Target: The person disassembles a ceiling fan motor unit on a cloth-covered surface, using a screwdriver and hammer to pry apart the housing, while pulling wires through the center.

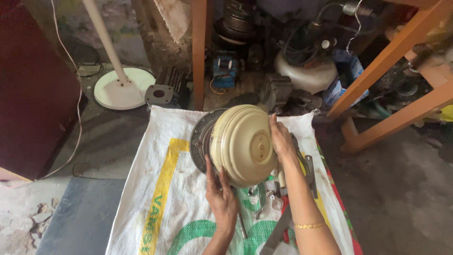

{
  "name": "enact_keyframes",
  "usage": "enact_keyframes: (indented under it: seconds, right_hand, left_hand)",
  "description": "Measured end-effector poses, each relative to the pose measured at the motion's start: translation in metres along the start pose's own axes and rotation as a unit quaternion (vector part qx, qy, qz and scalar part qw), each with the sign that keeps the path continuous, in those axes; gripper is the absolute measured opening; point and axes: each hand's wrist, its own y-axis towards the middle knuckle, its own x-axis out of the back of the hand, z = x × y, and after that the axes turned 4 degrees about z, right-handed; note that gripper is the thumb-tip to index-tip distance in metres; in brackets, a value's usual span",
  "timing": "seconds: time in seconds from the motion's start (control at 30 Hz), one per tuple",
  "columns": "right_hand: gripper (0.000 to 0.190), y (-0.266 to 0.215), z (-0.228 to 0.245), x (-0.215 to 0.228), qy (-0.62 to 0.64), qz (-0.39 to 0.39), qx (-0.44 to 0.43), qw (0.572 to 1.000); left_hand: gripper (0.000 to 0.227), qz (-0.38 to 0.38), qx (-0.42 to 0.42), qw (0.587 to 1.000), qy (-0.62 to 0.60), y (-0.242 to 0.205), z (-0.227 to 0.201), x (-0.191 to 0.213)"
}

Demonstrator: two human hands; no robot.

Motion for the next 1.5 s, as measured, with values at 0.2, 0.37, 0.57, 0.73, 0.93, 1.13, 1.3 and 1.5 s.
enact_keyframes:
  seconds: [0.2,0.37,0.57,0.73,0.93,1.13,1.3,1.5]
  right_hand:
    - [0.083,-0.018,0.015,-0.004,-0.15,-0.043,-0.025,0.987]
    - [0.084,-0.017,-0.002,-0.019,-0.155,-0.07,-0.012,0.985]
    - [0.082,-0.018,-0.018,-0.029,-0.13,-0.082,-0.003,0.988]
    - [0.079,-0.017,-0.015,-0.034,-0.15,-0.104,0.015,0.983]
    - [0.079,-0.017,-0.015,-0.039,-0.143,-0.099,0.01,0.985]
    - [0.08,-0.013,-0.034,-0.048,-0.15,-0.092,0.018,0.984]
    - [0.078,-0.01,-0.045,-0.048,-0.163,-0.071,0.017,0.984]
    - [0.075,-0.043,-0.032,-0.044,-0.096,-0.073,0.056,0.991]
  left_hand:
    - [0.054,-0.006,0.033,0.982,0.183,0.035,0.014,0.017]
    - [0.044,-0.023,-0.101,0.966,0.238,0.064,0.041,0.031]
    - [0.043,0.002,-0.122,0.969,0.215,0.073,0.042,0.038]
    - [0.04,0.008,-0.158,0.964,0.212,0.087,0.048,0.044]
    - [0.039,0.029,-0.192,0.963,0.184,0.114,0.061,0.053]
    - [0.04,0.036,-0.166,0.972,0.16,0.126,0.074,0.053]
    - [0.042,0.031,-0.154,0.977,0.145,0.117,0.076,0.05]
    - [0.046,0.002,-0.139,0.979,0.148,0.092,0.066,0.041]
